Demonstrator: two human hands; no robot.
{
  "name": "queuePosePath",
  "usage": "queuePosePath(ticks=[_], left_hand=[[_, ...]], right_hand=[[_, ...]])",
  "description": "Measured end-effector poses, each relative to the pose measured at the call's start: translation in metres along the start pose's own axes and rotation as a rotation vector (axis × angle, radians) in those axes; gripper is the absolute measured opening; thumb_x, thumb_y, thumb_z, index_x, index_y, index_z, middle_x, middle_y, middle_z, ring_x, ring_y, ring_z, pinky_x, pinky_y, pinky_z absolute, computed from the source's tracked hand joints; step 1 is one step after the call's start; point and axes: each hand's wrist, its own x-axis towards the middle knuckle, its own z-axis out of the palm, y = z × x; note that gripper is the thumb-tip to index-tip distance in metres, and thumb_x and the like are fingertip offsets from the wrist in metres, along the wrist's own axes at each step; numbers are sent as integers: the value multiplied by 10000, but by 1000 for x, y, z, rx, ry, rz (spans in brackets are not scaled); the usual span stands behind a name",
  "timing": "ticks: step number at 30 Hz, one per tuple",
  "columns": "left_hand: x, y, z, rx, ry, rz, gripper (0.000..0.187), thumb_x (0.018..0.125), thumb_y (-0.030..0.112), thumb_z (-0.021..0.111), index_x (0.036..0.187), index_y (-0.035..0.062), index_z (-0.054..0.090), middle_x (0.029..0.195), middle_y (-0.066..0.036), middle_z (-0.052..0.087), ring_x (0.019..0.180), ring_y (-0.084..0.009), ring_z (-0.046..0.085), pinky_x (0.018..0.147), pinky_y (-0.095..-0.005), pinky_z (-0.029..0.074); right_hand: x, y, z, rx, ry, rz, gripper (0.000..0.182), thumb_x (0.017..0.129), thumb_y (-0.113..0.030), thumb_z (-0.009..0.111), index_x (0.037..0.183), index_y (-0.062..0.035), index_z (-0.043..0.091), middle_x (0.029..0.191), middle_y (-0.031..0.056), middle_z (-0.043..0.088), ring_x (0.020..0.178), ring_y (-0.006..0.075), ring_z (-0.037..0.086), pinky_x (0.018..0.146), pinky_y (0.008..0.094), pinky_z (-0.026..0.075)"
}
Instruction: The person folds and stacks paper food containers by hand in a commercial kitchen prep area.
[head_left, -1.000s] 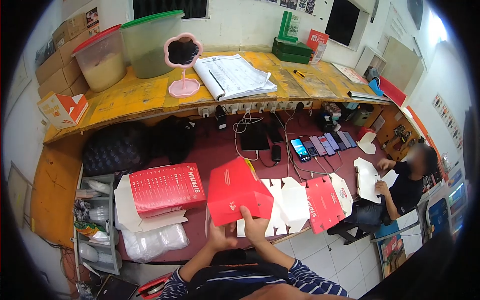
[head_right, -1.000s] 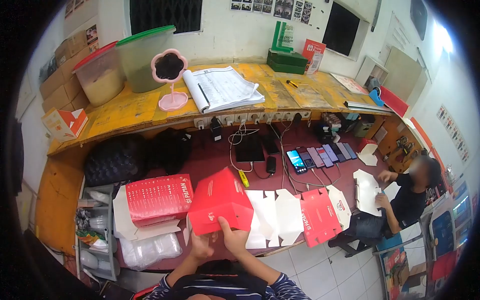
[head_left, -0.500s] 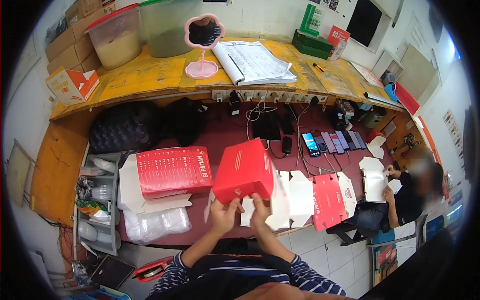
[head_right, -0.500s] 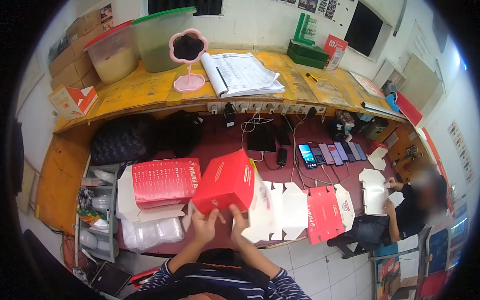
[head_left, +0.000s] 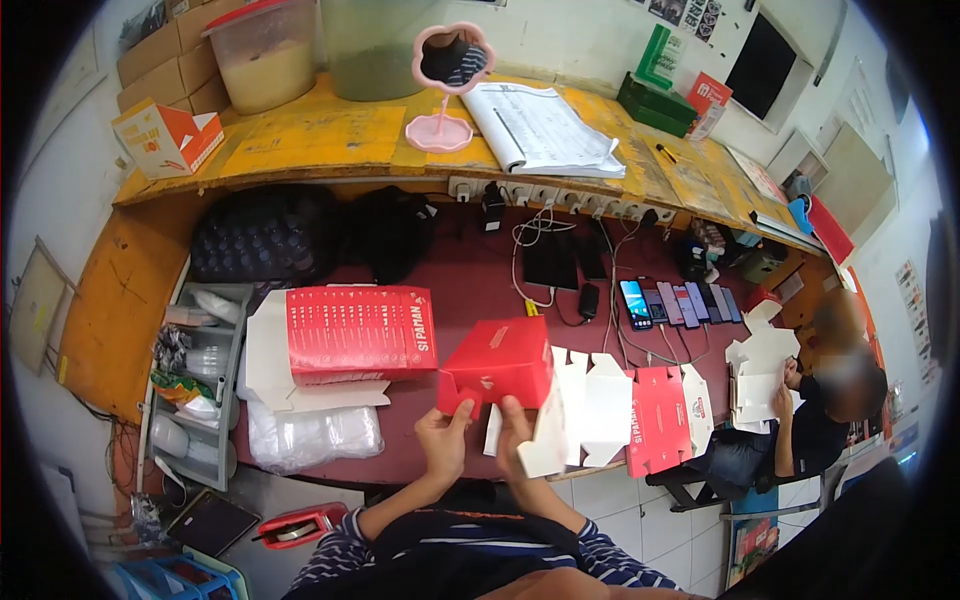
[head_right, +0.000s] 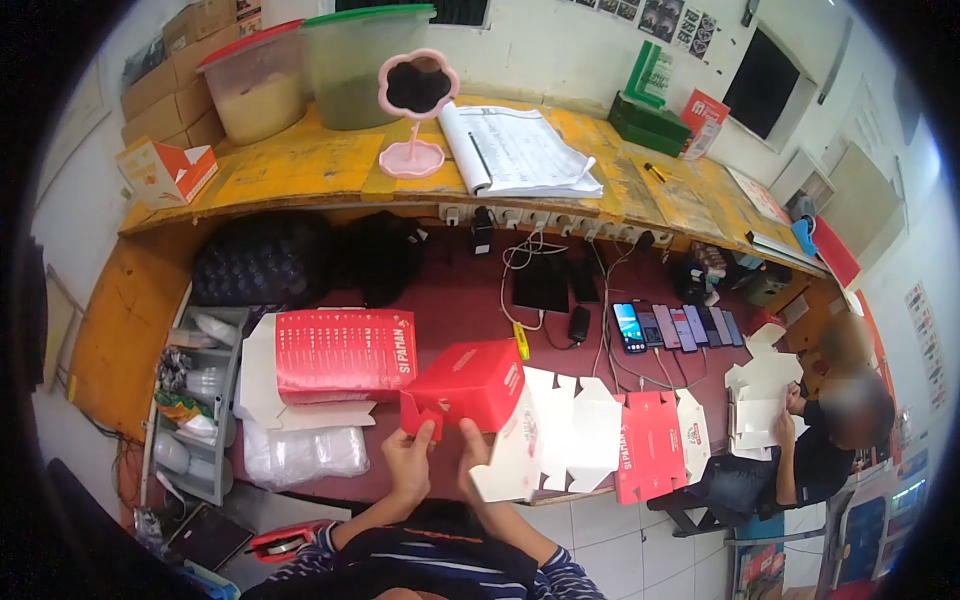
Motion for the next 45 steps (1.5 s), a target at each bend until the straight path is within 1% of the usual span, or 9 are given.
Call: queuePosePath(ticks=[5, 7, 9, 13, 16, 19, 30, 40, 45], left_hand=[[18, -6, -16, -10, -24, -193, 136, 777, 150, 599, 717, 29, 601, 574, -4, 537, 496, -44, 466, 453, -173, 344], [33, 3, -37, 504, -699, -364, 166, 769, 178, 601, 710, 23, 596, 574, -34, 550, 520, -87, 501, 484, -216, 386], [53, -4, -70, 877, -398, 261, 197, 749, 196, 609, 707, 4, 593, 598, -62, 572, 568, -151, 540, 536, -270, 422], [123, 19, -166, 975, 548, 550, 603, 725, 281, 624, 1164, -39, 363, 1221, -203, 350, 1155, -311, 338, 947, -354, 279], [160, 8, -230, 1286, 822, 696, 515, 755, 291, 604, 1118, -27, 424, 1034, -143, 506, 908, -212, 523, 771, -295, 419], [165, 4, -234, 404, 235, 171, 230, 820, 263, 536, 813, 33, 550, 557, 25, 451, 354, -16, 321, 318, -166, 228], [111, 76, -118, 1076, -11, 909, 100, 748, 141, 564, 722, 46, 575, 686, -110, 501, 526, -251, 487, 486, -322, 399], [51, 16, -99, 1032, -64, 645, 301, 647, 352, 616, 712, 62, 569, 665, -115, 562, 586, -284, 554, 473, -364, 416], [43, 21, -99, 1115, 76, 835, 144, 639, 122, 599, 737, 25, 556, 720, -103, 548, 528, -290, 518, 467, -368, 411]], right_hand=[[15, 43, -39, 65, 70, 212, 402, 756, -52, 584, 1114, -68, 401, 996, 61, 496, 923, 150, 465, 788, 274, 386], [58, 81, -120, -377, 74, 301, 376, 748, -210, 615, 1051, -53, 456, 911, 54, 532, 827, 151, 512, 689, 288, 429], [66, 31, -86, -791, -44, -3, 341, 720, -198, 637, 974, -13, 507, 786, 52, 563, 704, 147, 543, 626, 284, 442], [90, 37, -155, -1363, -268, 155, 412, 716, -273, 619, 1003, 4, 517, 929, 142, 591, 858, 232, 574, 698, 300, 454], [62, 54, -183, -2122, -203, 9, 462, 712, -409, 582, 991, -45, 531, 877, 117, 583, 894, 231, 536, 817, 466, 351], [50, 67, -208, -2321, -203, -62, 291, 749, -332, 543, 886, -75, 547, 820, 91, 569, 875, 224, 519, 821, 491, 298], [67, -12, -86, -1618, -411, -175, 152, 764, -171, 544, 799, -23, 535, 669, 140, 572, 655, 316, 544, 654, 390, 398], [20, -34, 125, -1455, -1434, -495, 186, 769, -202, 522, 816, -25, 487, 718, 131, 543, 630, 324, 534, 560, 383, 434], [37, 9, 149, -1542, -1570, -463, 203, 771, -216, 506, 781, -14, 497, 728, 141, 558, 667, 319, 554, 575, 382, 442]])
